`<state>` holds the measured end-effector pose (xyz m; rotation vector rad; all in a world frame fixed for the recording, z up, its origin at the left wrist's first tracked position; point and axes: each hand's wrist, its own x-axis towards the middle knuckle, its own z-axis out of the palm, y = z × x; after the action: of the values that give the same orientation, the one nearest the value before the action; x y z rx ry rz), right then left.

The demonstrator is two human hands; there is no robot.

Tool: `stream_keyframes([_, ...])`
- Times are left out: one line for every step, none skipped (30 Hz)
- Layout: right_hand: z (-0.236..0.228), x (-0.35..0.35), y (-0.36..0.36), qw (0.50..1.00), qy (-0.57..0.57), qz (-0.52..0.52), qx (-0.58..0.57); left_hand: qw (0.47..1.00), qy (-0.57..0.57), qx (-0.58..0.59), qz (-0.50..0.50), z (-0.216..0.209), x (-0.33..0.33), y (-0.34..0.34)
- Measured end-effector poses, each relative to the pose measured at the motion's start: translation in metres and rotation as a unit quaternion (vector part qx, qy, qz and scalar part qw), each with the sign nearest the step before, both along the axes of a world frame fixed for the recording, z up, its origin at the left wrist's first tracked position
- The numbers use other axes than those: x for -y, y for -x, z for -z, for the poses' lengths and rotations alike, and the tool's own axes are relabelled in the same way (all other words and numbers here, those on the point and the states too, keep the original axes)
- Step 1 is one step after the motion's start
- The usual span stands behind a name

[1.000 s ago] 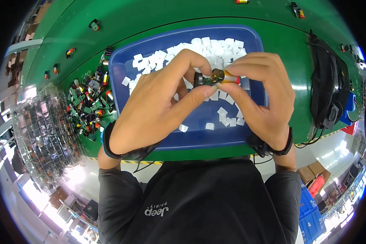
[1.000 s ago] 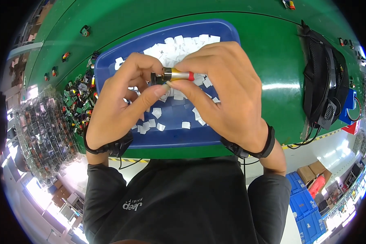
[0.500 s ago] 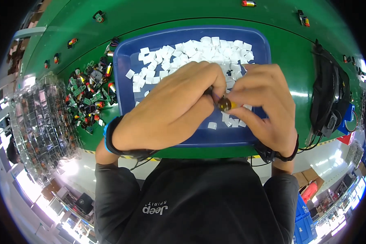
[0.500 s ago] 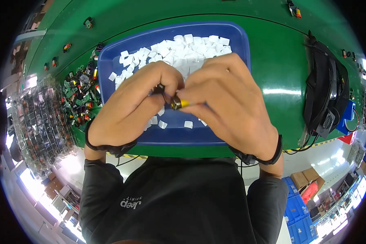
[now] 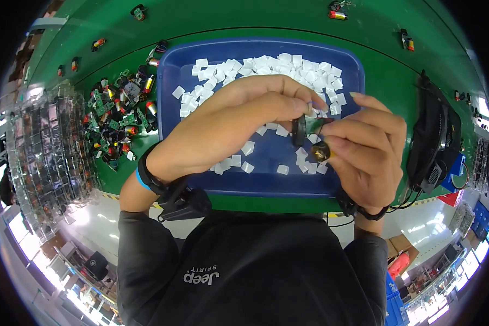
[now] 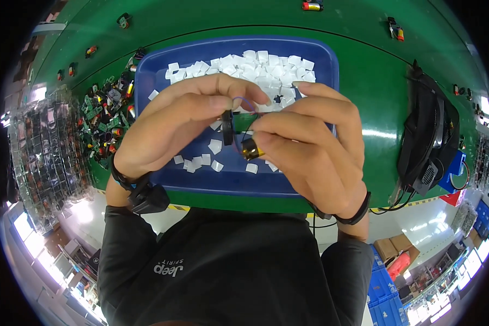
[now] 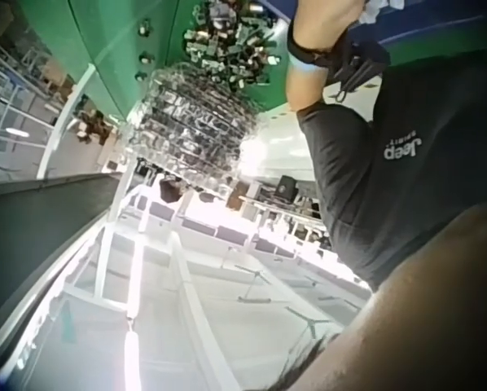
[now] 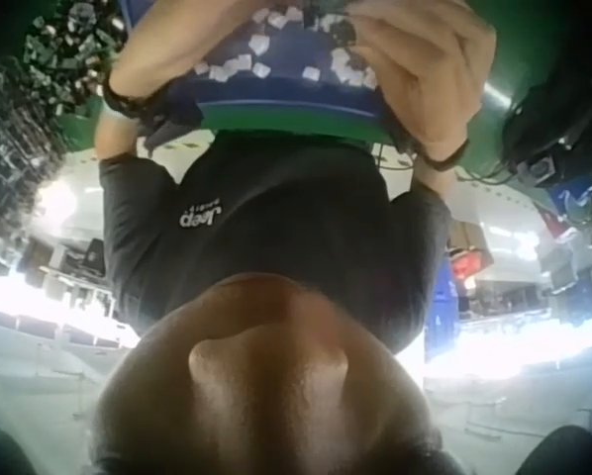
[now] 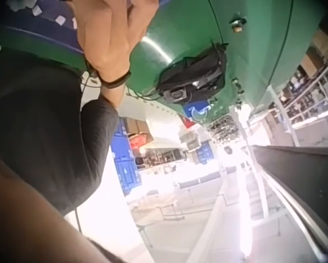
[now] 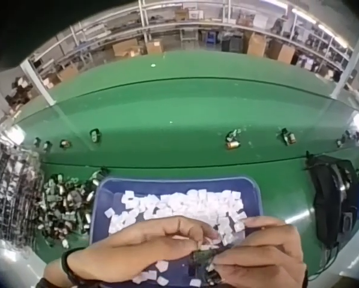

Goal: The person picks up a circuit board and a battery, joins them together, and applies a white adhesive strip from a tray to the assembly before placing it on the green table.

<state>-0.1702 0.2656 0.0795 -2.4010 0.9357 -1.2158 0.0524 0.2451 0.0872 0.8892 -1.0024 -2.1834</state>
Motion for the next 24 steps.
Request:
stream_keyframes([0.001,0.000,0.000,1.000,0.000,-0.001,-0.002,0.998,0.059,0.036,-0.007,0.001,0.000,0.000])
stream_keyframes([0.001,0.000,0.000,1.000,0.005,0.000,-0.001,0.990,0.118,0.072,-0.014,0.001,0.000,0.000])
stream_keyframes([0.002,0.000,0.000,1.000,0.010,0.001,-0.001,0.990,0.118,0.071,-0.015,-0.001,-0.001,-0.001])
stream_keyframes([0.003,0.000,0.001,1.000,0.015,0.001,0.000,0.983,0.150,0.106,-0.006,-0.006,-0.004,-0.001])
stream_keyframes([0.001,-0.001,0.001,1.000,0.014,0.001,-0.001,0.973,0.182,0.141,0.004,-0.013,-0.006,-0.003])
stream_keyframes([-0.001,-0.002,0.001,1.000,0.009,-0.007,-0.004,0.961,0.213,0.175,0.013,-0.016,-0.007,-0.003])
stream_keyframes([-0.003,-0.003,0.002,1.000,0.004,-0.016,-0.007,0.961,0.212,0.175,0.012,-0.017,-0.006,-0.004])
stream_keyframes([-0.005,-0.004,0.002,1.000,-0.002,-0.025,-0.011,0.966,0.185,0.176,0.044,-0.016,-0.003,-0.004])
stream_keyframes([-0.007,-0.005,0.000,1.000,-0.003,-0.027,-0.011,0.969,0.157,0.177,0.076,-0.015,0.000,-0.004])
stream_keyframes([-0.008,-0.006,-0.004,0.999,0.019,-0.018,-0.034,0.970,0.129,0.178,0.105,-0.013,0.002,-0.003])
stream_keyframes([-0.010,-0.007,-0.009,0.998,0.041,-0.009,-0.056,0.970,0.128,0.178,0.101,-0.011,0.004,-0.002])
stream_keyframes([-0.010,-0.008,-0.011,0.995,0.063,-0.001,-0.079,0.967,0.139,0.187,0.105,-0.008,0.006,0.002])
stream_keyframes([-0.011,-0.009,-0.011,0.995,0.063,-0.005,-0.079,0.963,0.149,0.197,0.108,-0.005,0.007,0.005])
stream_keyframes([-0.010,-0.010,-0.009,0.995,0.058,-0.018,-0.083,0.959,0.160,0.206,0.112,-0.003,0.008,0.005])
stream_keyframes([-0.009,-0.011,-0.006,0.994,0.053,-0.027,-0.087,0.959,0.159,0.205,0.111,0.002,0.008,0.005])
stream_keyframes([-0.009,-0.012,-0.006,0.994,0.047,-0.037,-0.092,0.974,0.115,0.167,0.101,0.007,0.007,0.004])
stream_keyframes([-0.010,-0.013,-0.006,0.994,0.047,-0.037,-0.092,0.985,0.071,0.127,0.092,0.010,0.007,0.004])
stream_keyframes([-0.011,-0.014,-0.010,0.997,0.022,-0.016,-0.066,0.992,0.027,0.088,0.082,0.013,0.007,0.004])
stream_keyframes([-0.013,-0.015,-0.013,0.999,-0.003,0.005,-0.039,0.992,0.027,0.087,0.083,0.011,0.005,0.001])
stream_keyframes([-0.014,-0.016,-0.014,0.999,-0.028,0.028,-0.011,0.989,0.046,0.117,0.078,0.003,0.004,-0.002])
stream_keyframes([-0.013,-0.015,-0.013,0.999,-0.029,0.030,-0.012,0.984,0.066,0.147,0.074,-0.005,0.003,-0.004])
stream_keyframes([-0.011,-0.012,-0.010,1.000,-0.018,0.023,-0.007,0.978,0.086,0.177,0.069,-0.009,0.002,-0.005])
stream_keyframes([-0.009,-0.009,-0.008,1.000,-0.007,0.016,-0.002,0.978,0.085,0.176,0.071,-0.009,0.002,-0.005])
stream_keyframes([-0.007,-0.008,-0.007,1.000,0.004,0.009,0.003,0.977,0.095,0.173,0.081,-0.008,0.002,-0.005])
